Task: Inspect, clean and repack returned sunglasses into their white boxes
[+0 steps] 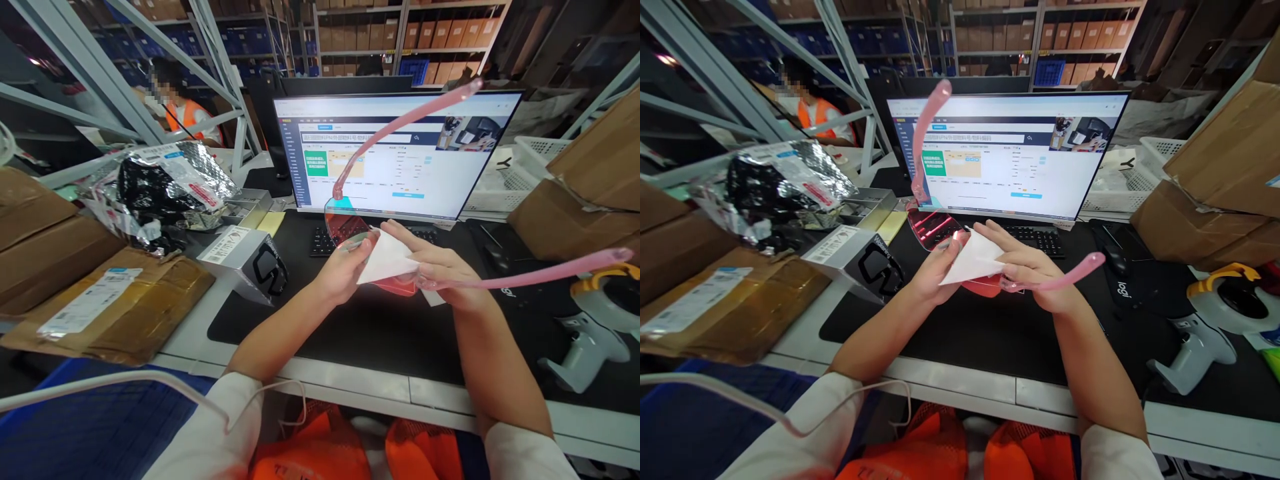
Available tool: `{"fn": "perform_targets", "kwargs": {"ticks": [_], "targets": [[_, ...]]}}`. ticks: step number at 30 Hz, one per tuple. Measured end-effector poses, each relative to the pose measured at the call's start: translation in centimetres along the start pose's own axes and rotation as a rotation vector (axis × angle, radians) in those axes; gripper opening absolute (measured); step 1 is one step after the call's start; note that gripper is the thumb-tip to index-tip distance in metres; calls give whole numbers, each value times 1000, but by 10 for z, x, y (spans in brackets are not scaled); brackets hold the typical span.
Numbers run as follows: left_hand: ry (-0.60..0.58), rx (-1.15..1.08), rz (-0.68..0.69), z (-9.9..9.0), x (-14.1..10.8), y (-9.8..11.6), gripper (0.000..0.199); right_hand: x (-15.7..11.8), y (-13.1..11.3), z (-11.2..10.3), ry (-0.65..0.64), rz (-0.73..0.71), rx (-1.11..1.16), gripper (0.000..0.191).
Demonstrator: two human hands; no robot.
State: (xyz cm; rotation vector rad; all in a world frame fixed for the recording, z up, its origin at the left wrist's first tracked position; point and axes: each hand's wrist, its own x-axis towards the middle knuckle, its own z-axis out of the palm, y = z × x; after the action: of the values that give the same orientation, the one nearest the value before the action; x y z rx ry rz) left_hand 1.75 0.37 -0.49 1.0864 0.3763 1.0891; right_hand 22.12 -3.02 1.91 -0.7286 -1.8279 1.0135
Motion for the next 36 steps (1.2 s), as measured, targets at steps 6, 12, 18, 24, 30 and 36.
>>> {"fn": "perform_targets", "kwargs": {"ticks": [6, 12, 18, 24, 30, 36], "targets": [[111, -67, 93, -7, 11, -5, 51, -5, -5, -19, 429, 8, 241, 36], [458, 444, 691, -40, 27, 5, 39, 2, -6, -26, 1174, -328, 206, 30], [563, 929, 963, -39, 14, 19, 30, 24, 19, 29, 1017, -26, 507, 27], [507, 1071, 959, -22, 10, 12, 26, 32, 21, 83, 615, 174, 636, 44], [466, 1060, 889, -19, 9, 2, 33, 19, 29, 102, 487, 126, 563, 52], [467, 1102, 864, -22, 10, 5, 36, 16, 35, 95, 485, 211, 459, 42]]}}
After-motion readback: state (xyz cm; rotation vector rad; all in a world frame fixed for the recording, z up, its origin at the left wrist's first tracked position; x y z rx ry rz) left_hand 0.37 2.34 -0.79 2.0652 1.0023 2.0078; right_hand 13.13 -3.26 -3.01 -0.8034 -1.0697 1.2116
